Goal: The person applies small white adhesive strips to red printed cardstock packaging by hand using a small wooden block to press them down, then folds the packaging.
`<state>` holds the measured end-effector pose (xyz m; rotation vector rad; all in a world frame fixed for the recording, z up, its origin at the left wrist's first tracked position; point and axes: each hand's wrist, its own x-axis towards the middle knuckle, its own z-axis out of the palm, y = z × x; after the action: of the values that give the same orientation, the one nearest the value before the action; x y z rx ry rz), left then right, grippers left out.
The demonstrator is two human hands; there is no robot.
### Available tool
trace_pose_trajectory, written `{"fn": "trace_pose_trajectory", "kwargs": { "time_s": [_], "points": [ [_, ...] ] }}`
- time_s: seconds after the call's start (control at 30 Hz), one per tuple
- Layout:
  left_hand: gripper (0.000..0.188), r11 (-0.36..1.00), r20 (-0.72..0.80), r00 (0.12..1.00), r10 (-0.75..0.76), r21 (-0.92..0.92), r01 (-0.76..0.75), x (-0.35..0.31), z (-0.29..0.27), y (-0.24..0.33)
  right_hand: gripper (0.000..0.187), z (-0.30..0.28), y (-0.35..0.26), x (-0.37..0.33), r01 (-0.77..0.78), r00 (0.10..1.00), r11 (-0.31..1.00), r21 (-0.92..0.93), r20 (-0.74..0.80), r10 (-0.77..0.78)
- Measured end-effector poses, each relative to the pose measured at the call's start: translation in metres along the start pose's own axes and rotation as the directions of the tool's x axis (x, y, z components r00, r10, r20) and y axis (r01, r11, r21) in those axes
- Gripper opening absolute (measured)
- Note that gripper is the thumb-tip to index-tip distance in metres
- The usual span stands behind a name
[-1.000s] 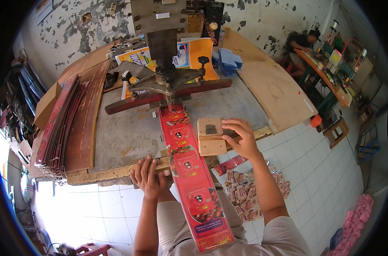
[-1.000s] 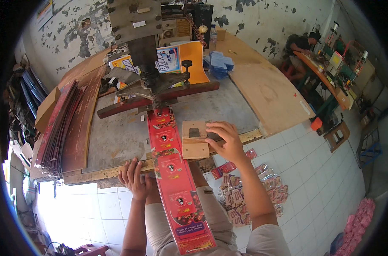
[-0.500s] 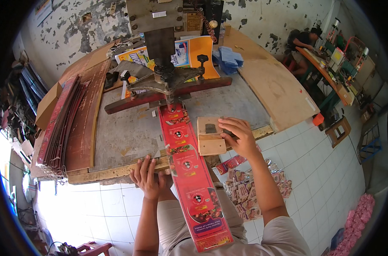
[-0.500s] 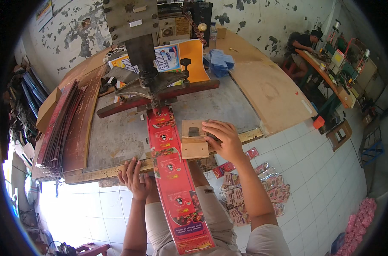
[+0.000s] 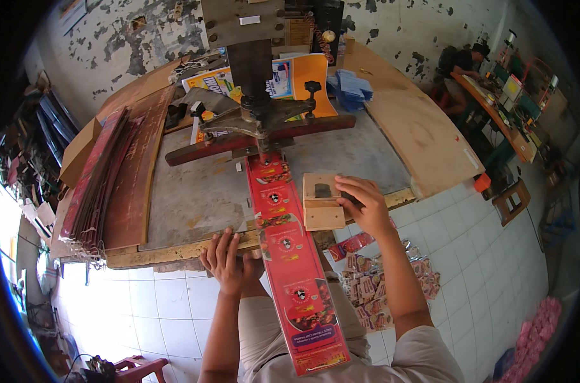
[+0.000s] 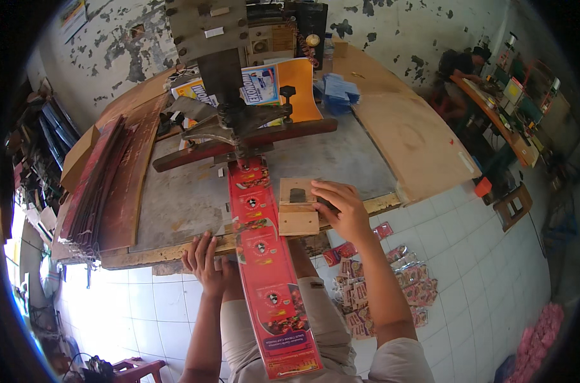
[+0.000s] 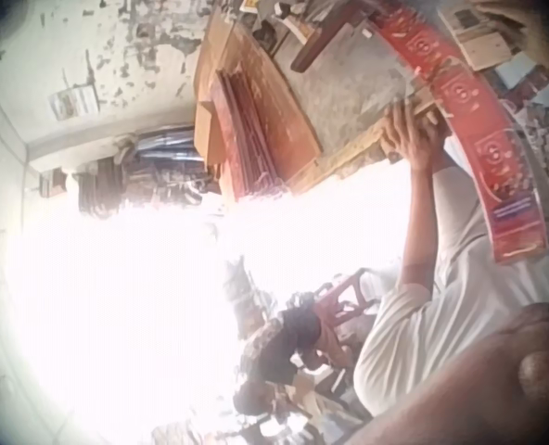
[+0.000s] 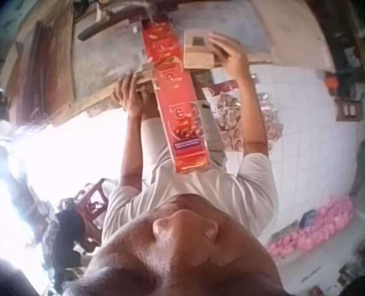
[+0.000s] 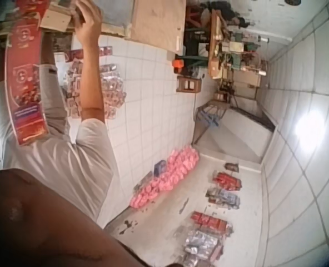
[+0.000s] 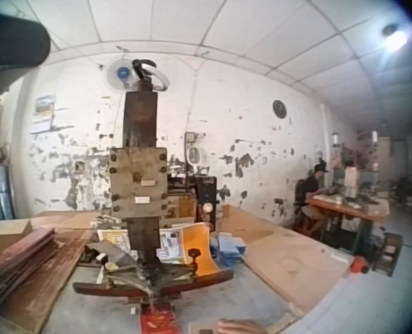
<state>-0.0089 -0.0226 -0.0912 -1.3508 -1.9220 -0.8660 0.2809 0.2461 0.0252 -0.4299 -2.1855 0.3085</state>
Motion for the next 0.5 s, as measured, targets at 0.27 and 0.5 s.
{"fn": "trace_pose_trajectory", "kwargs": {
  "time_s": [0.27,0.5],
  "points": [
    [0.053,1.0,0.028,1.0,0.011,-0.007,-0.011,0.0022,-0.0056,0.0022,0.039,-0.0001,-0.0005,-0.0004,0.0,1.0,1.0,-0.007,0.003,0.0],
    [0.053,1.0,0.034,0.999,0.018,-0.012,-0.017,0.0064,-0.008,0.0048,0.039,-0.0017,-0.0001,-0.0005,0.006,1.0,1.0,-0.015,-0.004,-0.006]
  ]
}}
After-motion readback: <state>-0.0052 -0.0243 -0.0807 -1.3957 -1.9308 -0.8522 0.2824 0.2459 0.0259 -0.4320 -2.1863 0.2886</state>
